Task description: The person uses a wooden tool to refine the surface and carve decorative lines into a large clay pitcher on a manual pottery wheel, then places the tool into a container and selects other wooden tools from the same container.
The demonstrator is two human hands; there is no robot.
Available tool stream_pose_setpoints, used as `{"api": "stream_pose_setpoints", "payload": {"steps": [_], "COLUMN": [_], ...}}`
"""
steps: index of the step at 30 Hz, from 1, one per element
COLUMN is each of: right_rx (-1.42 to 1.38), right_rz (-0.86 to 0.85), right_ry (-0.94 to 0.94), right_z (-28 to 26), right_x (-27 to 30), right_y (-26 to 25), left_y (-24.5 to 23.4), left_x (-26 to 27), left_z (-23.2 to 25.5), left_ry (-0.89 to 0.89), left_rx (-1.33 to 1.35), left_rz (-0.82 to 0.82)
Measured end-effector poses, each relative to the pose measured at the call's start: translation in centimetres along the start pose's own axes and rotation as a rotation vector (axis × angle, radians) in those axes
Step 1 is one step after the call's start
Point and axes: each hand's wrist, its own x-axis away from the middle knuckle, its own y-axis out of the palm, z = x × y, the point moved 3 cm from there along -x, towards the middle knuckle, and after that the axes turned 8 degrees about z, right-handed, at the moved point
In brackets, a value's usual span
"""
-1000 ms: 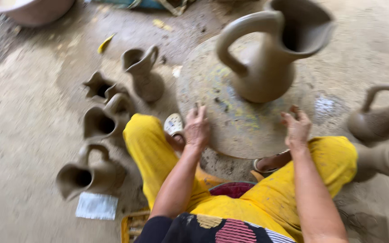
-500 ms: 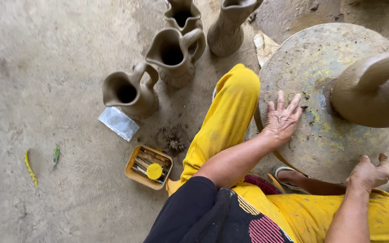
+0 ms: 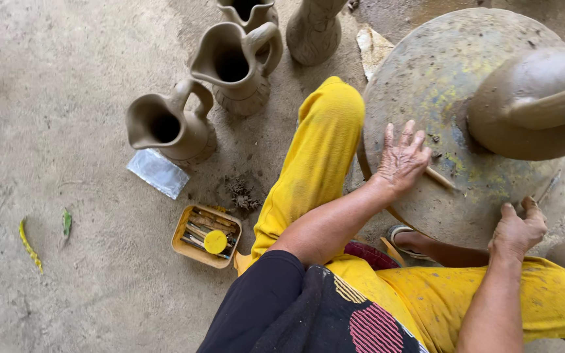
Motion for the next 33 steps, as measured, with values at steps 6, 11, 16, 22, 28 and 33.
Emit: {"api": "stream_pose_setpoints", "payload": {"steps": [6, 11, 16, 22, 28, 33], "right_rx": [-0.136, -0.12, -0.109, -0.254, -0.312, -0.213], "right_rz": [-0.002, 0.03, 0.007, -0.041, -0.062, -0.056], "right_ry": [0.025, 0.01, 0.164, 0.145, 0.138, 0.146], "right_z": [0.2, -0.7, -2.8, -1.6, -0.1, 0.2], "right_x": [0.1, 0.4, 1.1, 0.5, -0.1, 0.0], "right_y": [-0.5, -0.4, -0.6, -0.8, -0.6, -1.0], "left_y": [1.9, 1.5, 1.2, 1.9, 1.4, 2.1], "left_x": [0.5, 1.0, 0.7, 0.9, 0.1, -0.6], "left_z": [-0.9, -2.9, -3.7, -2.6, -0.4, 1.5], "left_ry": [0.086, 0.084, 0.065, 0.054, 0.005, 0.016], "left_rx": [0.04, 0.041, 0.092, 0.025, 0.078, -0.163], "left_rz": [0.17, 0.216, 0.286, 0.295, 0.294, 0.102]}}
